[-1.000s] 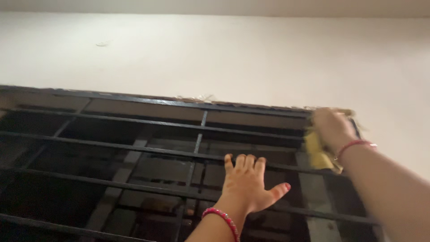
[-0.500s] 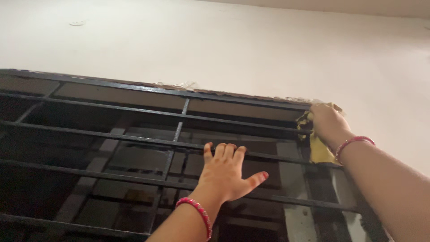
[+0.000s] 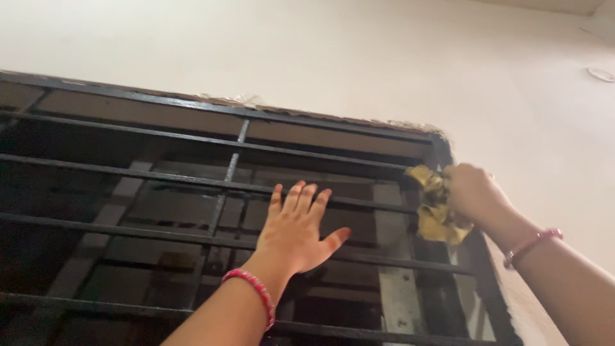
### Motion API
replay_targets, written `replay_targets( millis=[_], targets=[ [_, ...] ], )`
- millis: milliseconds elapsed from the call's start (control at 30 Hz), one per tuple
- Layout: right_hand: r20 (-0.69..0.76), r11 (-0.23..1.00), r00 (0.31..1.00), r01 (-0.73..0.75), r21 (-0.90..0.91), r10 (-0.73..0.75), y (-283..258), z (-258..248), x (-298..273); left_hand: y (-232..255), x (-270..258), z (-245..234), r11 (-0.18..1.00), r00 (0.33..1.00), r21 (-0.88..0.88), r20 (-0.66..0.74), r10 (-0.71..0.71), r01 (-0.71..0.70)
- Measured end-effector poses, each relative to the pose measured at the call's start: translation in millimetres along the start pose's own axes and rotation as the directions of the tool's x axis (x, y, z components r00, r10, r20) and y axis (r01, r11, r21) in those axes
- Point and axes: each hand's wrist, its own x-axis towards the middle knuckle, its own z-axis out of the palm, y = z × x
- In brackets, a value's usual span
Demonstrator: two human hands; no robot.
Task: The person cleans the metal grills and the frame of a window using a yellow cloth by hand, wiping the bars and the surrounding wall surface.
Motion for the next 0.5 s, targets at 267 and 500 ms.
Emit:
replay_targets(
  millis=[267,500],
  targets=[
    [0.333,0.998,0.941,0.047,0.028,-0.054,8.6,-11.7,-78.6,14.8,-65.0,20.7,0.993,0.991,0.112,-0.127,0.053,-0.039],
    [-0.41,0.852,0.835,0.479,0.212,-0.368,8.5,27.6,-94.7,43.1,-94.8,26.8,0.994,0.991,0.102,-0.128,-0.027,0.04]
  ],
)
